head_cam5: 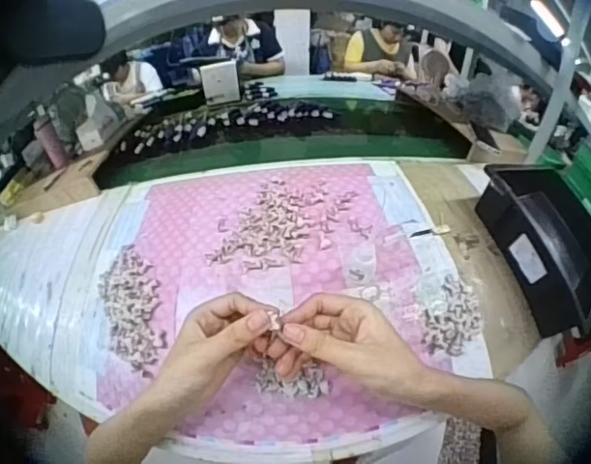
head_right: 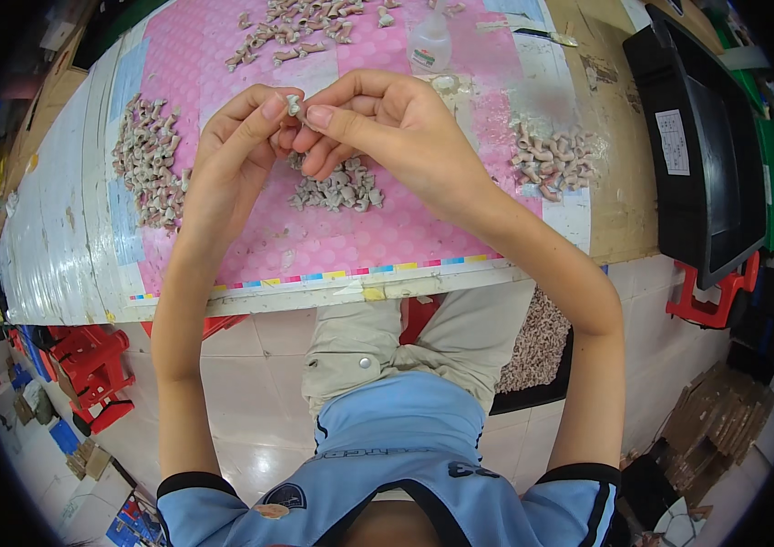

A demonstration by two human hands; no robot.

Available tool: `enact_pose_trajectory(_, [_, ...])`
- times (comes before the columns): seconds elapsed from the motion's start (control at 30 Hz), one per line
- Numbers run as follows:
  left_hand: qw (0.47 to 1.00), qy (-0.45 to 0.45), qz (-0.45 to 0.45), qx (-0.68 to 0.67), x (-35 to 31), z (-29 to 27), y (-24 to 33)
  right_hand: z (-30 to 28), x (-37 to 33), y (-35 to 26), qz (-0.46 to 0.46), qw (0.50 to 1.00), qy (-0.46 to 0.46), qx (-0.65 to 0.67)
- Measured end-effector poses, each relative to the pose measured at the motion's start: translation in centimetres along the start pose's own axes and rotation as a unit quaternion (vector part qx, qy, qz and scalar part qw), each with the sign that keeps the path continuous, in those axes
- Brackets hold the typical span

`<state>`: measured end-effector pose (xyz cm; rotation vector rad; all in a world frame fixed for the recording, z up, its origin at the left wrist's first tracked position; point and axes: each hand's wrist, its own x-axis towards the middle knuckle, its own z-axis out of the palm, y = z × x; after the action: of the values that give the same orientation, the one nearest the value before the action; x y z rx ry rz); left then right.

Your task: The person retrieves plastic components from a bin, trims parts using a blade, applies liquid glue from a bottle, and fits the pieces together by hand.

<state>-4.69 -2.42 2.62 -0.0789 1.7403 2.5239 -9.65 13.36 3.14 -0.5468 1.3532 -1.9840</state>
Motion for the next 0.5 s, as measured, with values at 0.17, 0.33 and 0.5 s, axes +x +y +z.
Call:
enact_pose_trajectory(0.17, [1.000,0.010,-0.001,-0.011,0.01,-0.06,-0.01,-0.03,-0.02,-0.09,0.036,0.999,-0.010,0.021])
enact_pose_trajectory(0.33, [1.000,0.011,0.004,-0.010,0.02,0.12,0.13,-0.23,-0.11,-0.18,0.046,0.997,-0.026,0.059])
enact_pose_trajectory(0.5, [1.000,-0.005,0.007,-0.002,-0.17,0.15,0.34,-0.28,-0.15,-0.07,0.034,0.999,0.016,0.013])
